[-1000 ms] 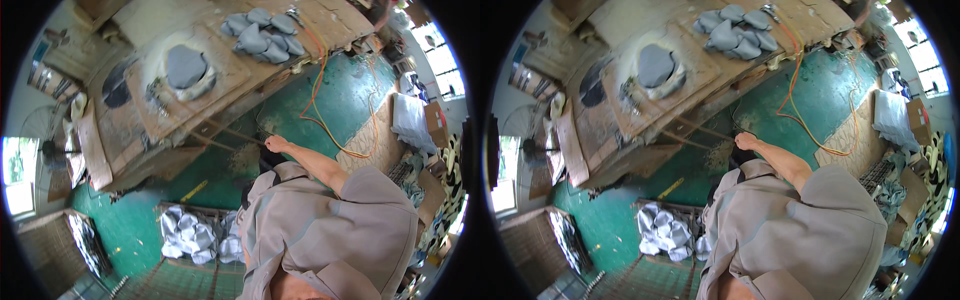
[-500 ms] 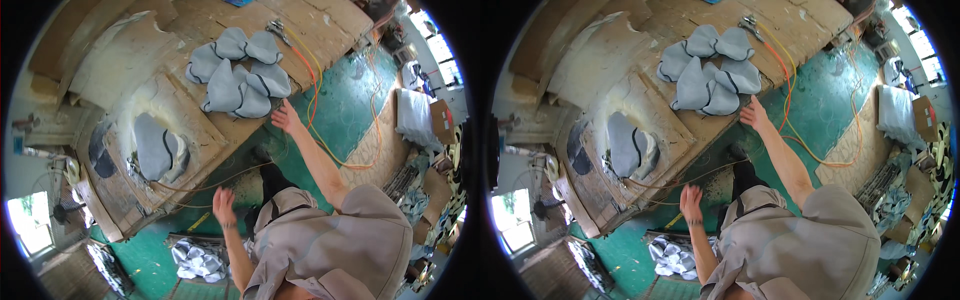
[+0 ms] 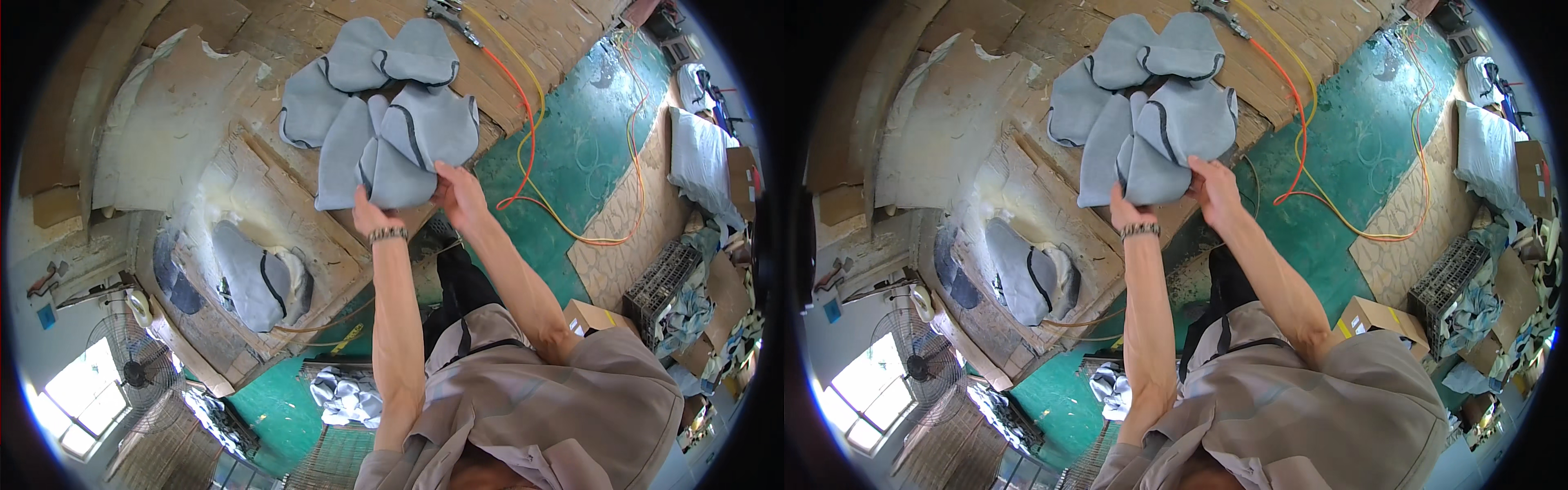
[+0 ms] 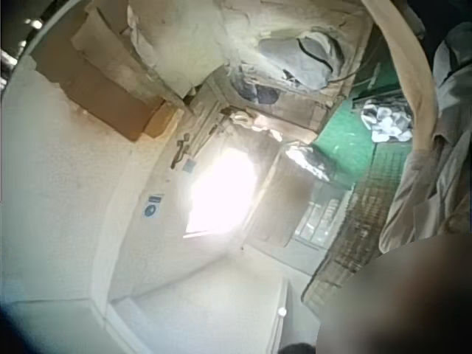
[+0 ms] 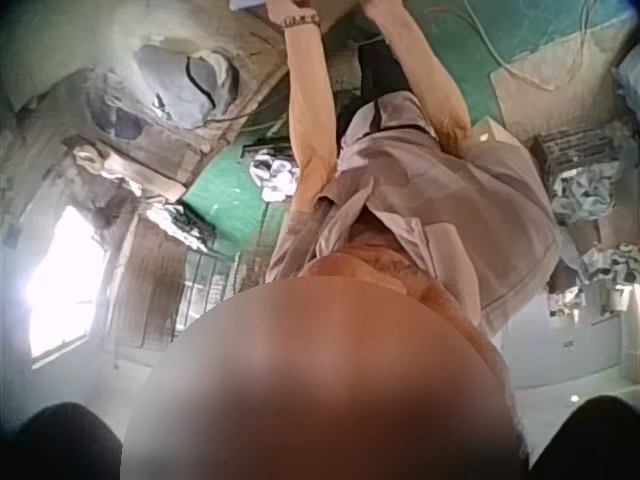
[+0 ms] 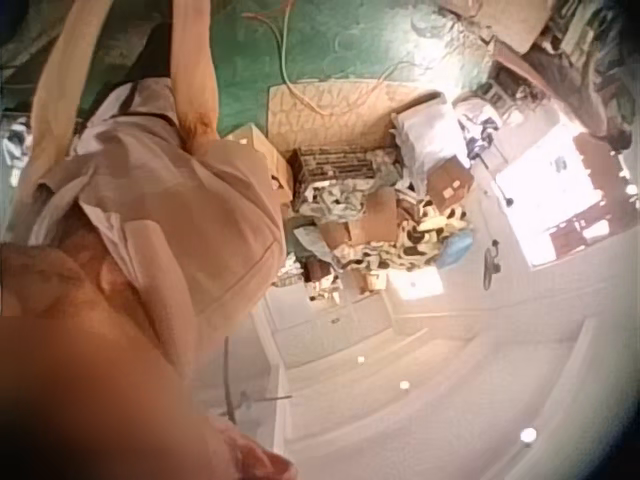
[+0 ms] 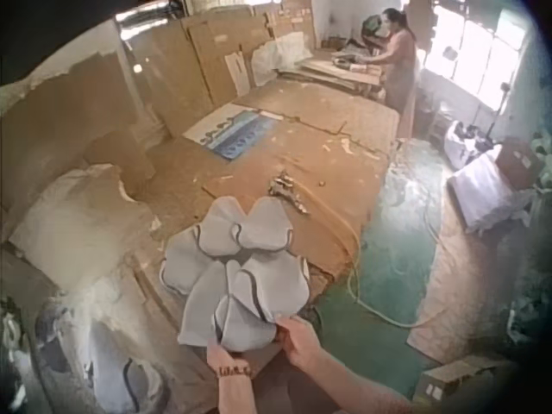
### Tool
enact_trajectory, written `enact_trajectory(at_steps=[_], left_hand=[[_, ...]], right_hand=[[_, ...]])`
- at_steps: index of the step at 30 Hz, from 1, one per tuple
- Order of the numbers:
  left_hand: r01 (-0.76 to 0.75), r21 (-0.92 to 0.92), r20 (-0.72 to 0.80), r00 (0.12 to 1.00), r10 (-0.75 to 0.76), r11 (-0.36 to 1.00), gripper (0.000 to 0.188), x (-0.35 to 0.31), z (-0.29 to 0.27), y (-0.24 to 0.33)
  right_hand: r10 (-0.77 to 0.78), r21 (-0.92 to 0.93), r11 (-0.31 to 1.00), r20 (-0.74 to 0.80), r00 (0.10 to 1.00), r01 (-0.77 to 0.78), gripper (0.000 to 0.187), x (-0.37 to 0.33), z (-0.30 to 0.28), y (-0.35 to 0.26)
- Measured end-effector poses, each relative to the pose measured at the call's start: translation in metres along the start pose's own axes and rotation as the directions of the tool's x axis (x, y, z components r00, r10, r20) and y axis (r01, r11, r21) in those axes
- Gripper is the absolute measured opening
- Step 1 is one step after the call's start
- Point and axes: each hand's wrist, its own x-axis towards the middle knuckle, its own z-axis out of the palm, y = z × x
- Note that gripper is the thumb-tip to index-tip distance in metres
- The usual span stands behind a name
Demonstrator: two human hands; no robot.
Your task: Apply adhesive to fabric components using a spray gun and arrange them on a workstation.
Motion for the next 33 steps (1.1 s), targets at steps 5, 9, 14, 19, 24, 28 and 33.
enact_trajectory(at_steps=[5,9,14,19,24,28,33], left_hand=[[0.036,-0.179,0.395,0.918,0.039,0.983,0.040,-0.106,-0.015,0.048],[-0.141,-0.314,0.348,0.903,0.253,0.939,0.041,-0.158,-0.064,0.097],[-0.181,-0.505,0.117,0.955,0.274,0.844,0.021,-0.201,-0.178,0.126],[-0.323,-0.694,0.057,0.866,0.497,0.643,0.055,-0.244,-0.310,0.151],[-0.508,-0.773,-0.269,0.805,0.529,0.380,0.060,-0.293,-0.496,0.103],[-0.563,-0.819,-0.482,0.781,0.398,0.112,0.061,-0.290,-0.641,0.035],[-0.762,-0.642,-0.766,0.633,0.107,-0.089,0.063,-0.293,-0.841,-0.054]], right_hand=[[-0.176,0.065,0.983,0.072,0.982,0.172,0.026,-0.107,0.047,-0.038],[-0.173,0.011,0.985,0.169,0.970,0.174,0.026,-0.160,0.059,-0.021],[-0.122,-0.150,0.967,0.435,0.892,0.206,0.034,-0.224,0.040,0.031],[0.104,-0.371,0.893,0.721,0.685,0.255,0.042,-0.297,0.096,0.097],[0.468,-0.615,0.741,0.761,0.449,0.271,0.035,-0.367,0.069,0.227],[0.671,-0.796,0.556,0.599,0.436,0.238,0.030,-0.440,0.032,0.368],[0.858,-0.929,0.155,0.296,0.420,0.337,0.030,-0.542,-0.050,0.591]])
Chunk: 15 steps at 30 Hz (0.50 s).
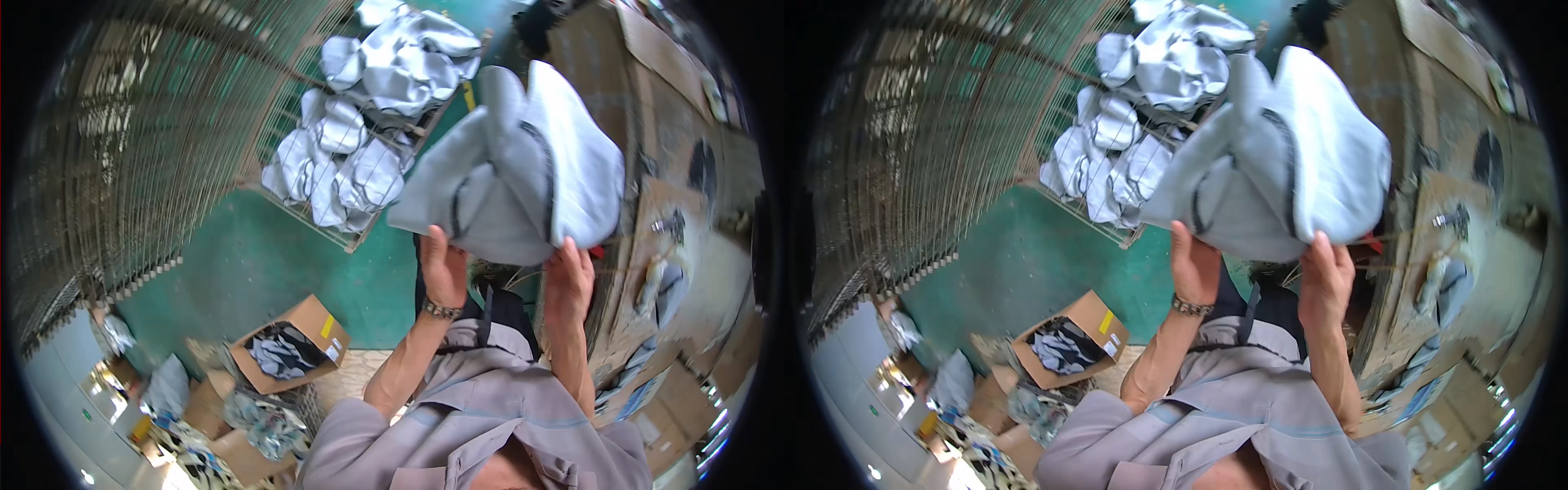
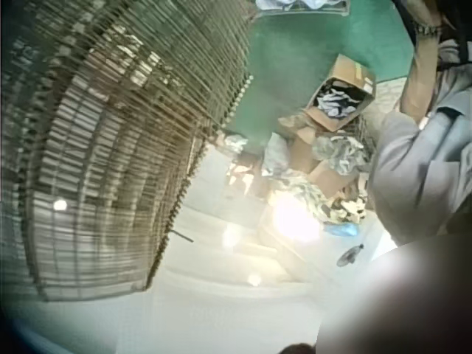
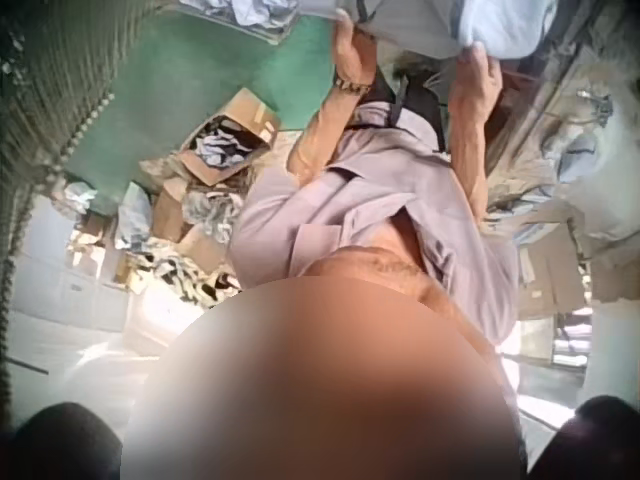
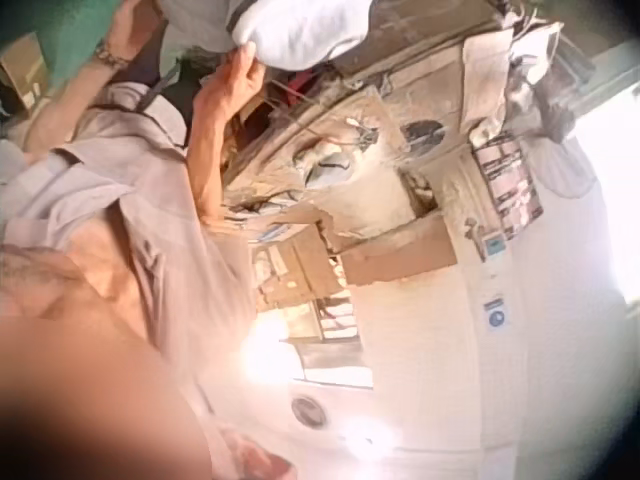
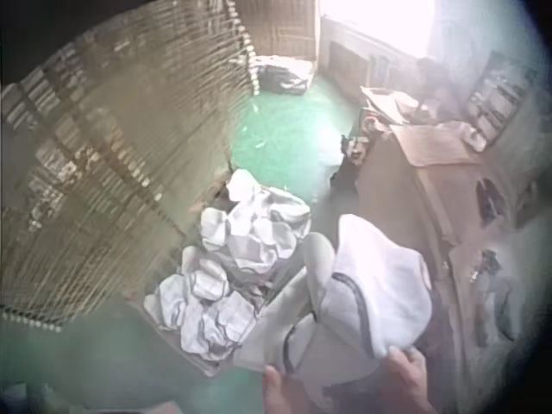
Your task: Apply adhesive to fabric components using a spray gun and arrange them on a workstation.
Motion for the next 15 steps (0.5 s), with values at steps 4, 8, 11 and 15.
enact_trajectory(at_steps=[4,8,11,15], left_hand=[[-0.182,0.008,-0.276,0.945,0.177,0.983,0.069,0.127,-0.116,0.081],[-0.357,0.139,-0.405,0.831,0.382,0.924,0.088,0.256,-0.238,0.157],[-0.396,0.209,-0.301,0.844,0.444,0.894,0.094,0.365,-0.351,0.185],[-0.146,0.242,-0.713,0.645,0.277,0.959,0.103,0.477,-0.536,0.227]], right_hand=[[0.235,-0.318,0.936,0.249,0.940,-0.150,0.032,0.110,0.155,0.105],[0.387,-0.500,0.857,0.465,0.797,-0.124,0.042,0.213,0.279,0.275],[0.497,-0.734,0.674,0.534,0.684,0.083,0.067,0.307,0.328,0.411],[0.737,-0.953,0.281,0.289,0.611,0.111,0.078,0.375,0.343,0.562]])
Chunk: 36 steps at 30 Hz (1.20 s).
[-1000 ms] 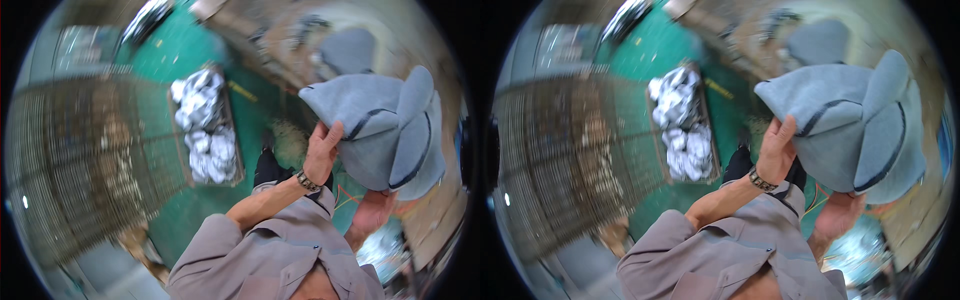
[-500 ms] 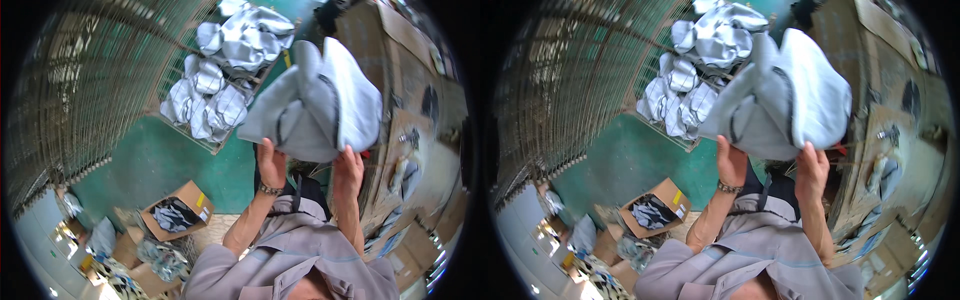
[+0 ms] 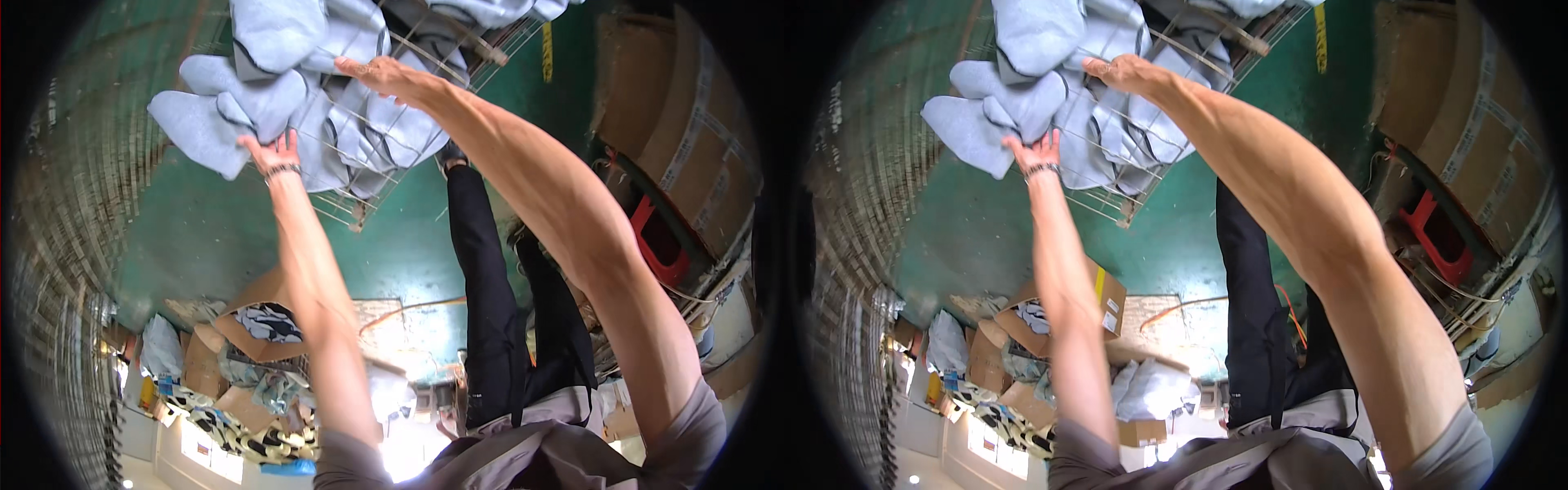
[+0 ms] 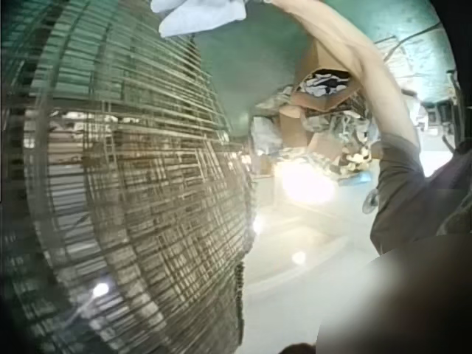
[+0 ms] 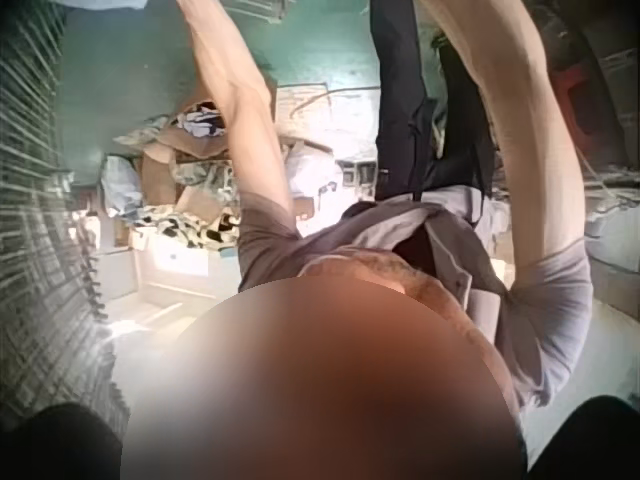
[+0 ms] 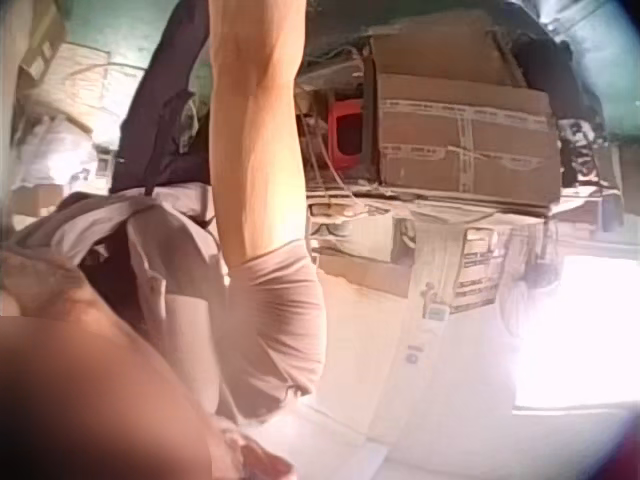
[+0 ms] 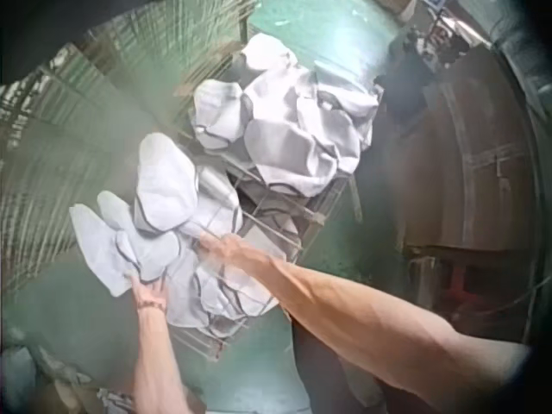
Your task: Apply adhesive to fabric components using a spray gun and arrange them on a workstation.
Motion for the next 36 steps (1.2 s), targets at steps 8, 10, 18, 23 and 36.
enact_trajectory(at_steps=[8,10,18,23,36], left_hand=[[0.475,0.111,-0.307,0.852,-0.425,0.873,0.107,0.059,-0.009,-0.048],[0.499,0.186,-0.454,0.808,-0.376,0.847,0.108,0.063,-0.004,-0.036],[0.399,0.788,-0.615,0.502,0.608,0.469,0.115,0.027,0.027,-0.045],[0.423,0.639,-0.718,0.626,0.303,0.642,0.124,0.038,0.016,-0.036],[-0.073,0.863,0.465,0.503,0.729,-0.500,0.081,0.005,0.020,-0.036]], right_hand=[[-0.304,-0.095,0.944,0.128,0.944,0.317,0.035,-0.061,-0.020,0.267],[-0.093,-0.153,0.984,0.003,0.996,0.092,0.031,-0.111,-0.011,0.326],[0.356,0.004,0.934,-0.093,0.930,-0.357,0.030,-0.282,-0.015,0.382],[0.534,0.354,0.778,0.065,0.843,-0.520,0.047,-0.327,-0.001,0.375],[0.475,0.506,0.746,0.053,0.878,-0.434,0.037,-0.317,0.028,0.297]])
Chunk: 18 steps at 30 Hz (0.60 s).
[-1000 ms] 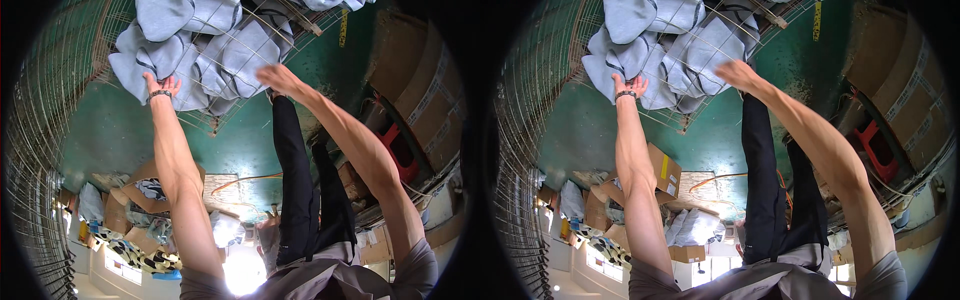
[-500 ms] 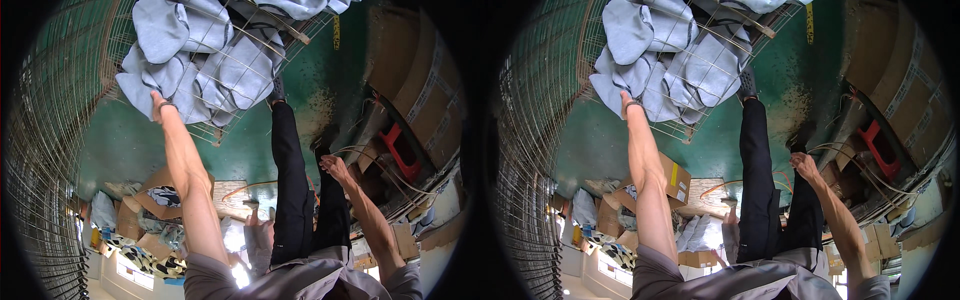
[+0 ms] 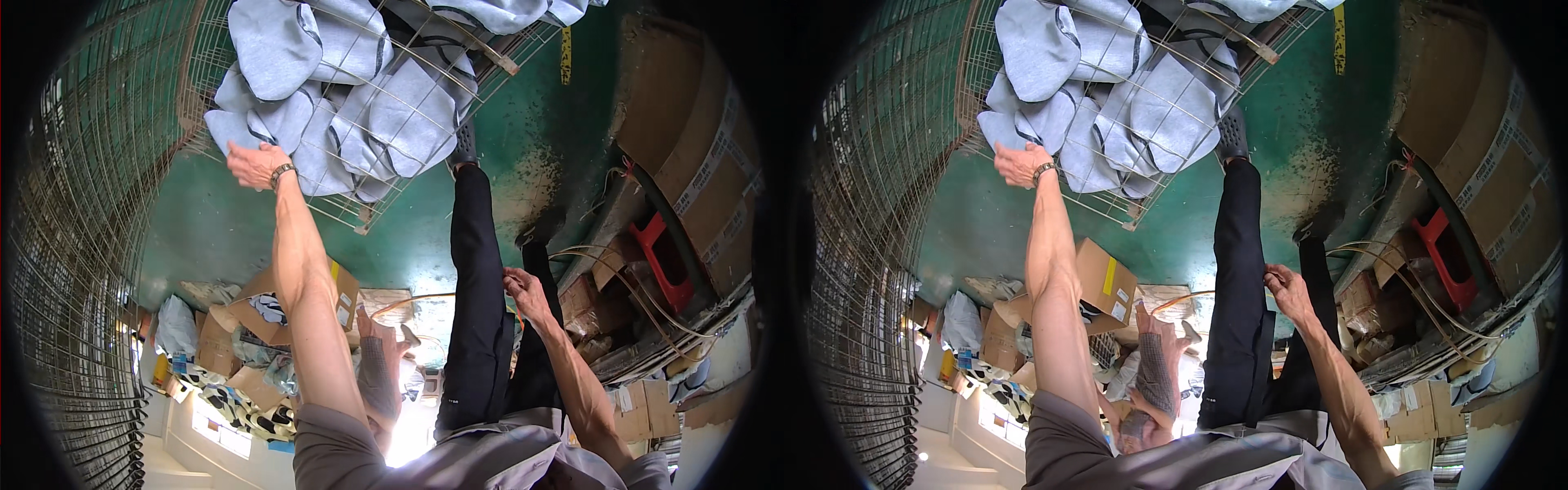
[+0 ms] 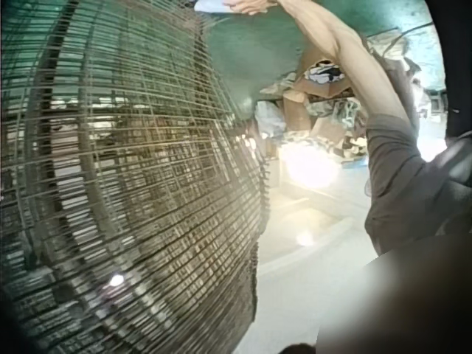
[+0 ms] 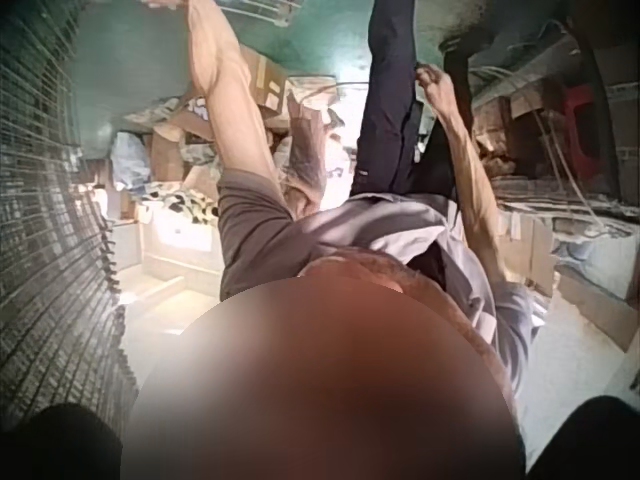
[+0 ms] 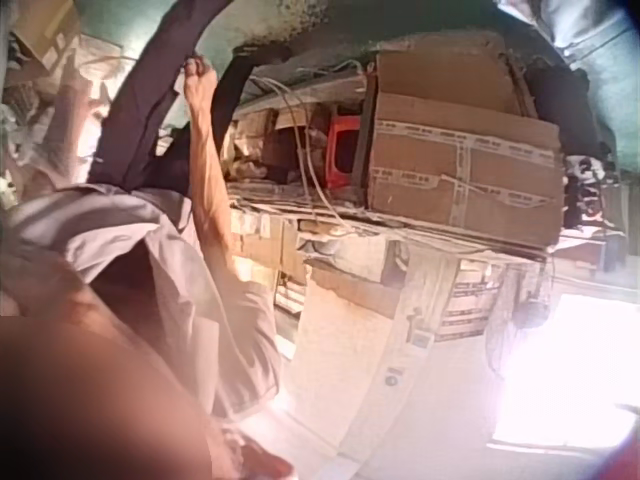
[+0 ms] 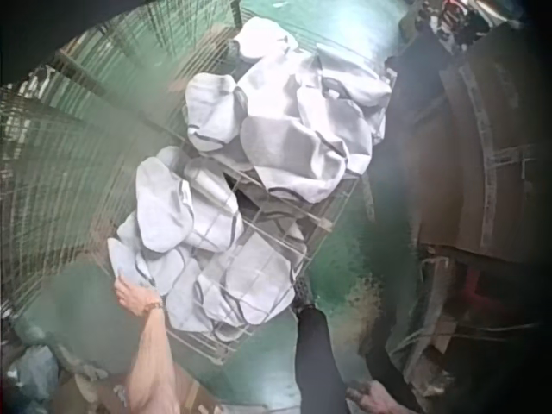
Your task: Apply adhesive to fabric components using a spray gun and arrange them on a workstation.
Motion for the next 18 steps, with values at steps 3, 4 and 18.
enact_trajectory(at_steps=[3,4,18], left_hand=[[0.519,-0.677,0.406,0.855,-0.323,0.522,0.072,0.023,0.008,-0.014],[0.630,-0.722,0.678,0.562,-0.473,-0.286,0.068,0.028,0.011,-0.019],[0.603,-0.749,0.594,0.430,0.680,0.273,0.049,-0.257,-0.232,0.134]], right_hand=[[-0.061,-0.013,0.998,-0.014,0.998,0.061,0.038,-0.008,0.008,-0.012],[-0.066,-0.005,0.998,-0.013,0.998,0.065,0.038,-0.010,0.010,-0.006],[-0.409,0.019,0.903,-0.269,0.872,0.430,0.042,-0.134,-0.050,0.143]])
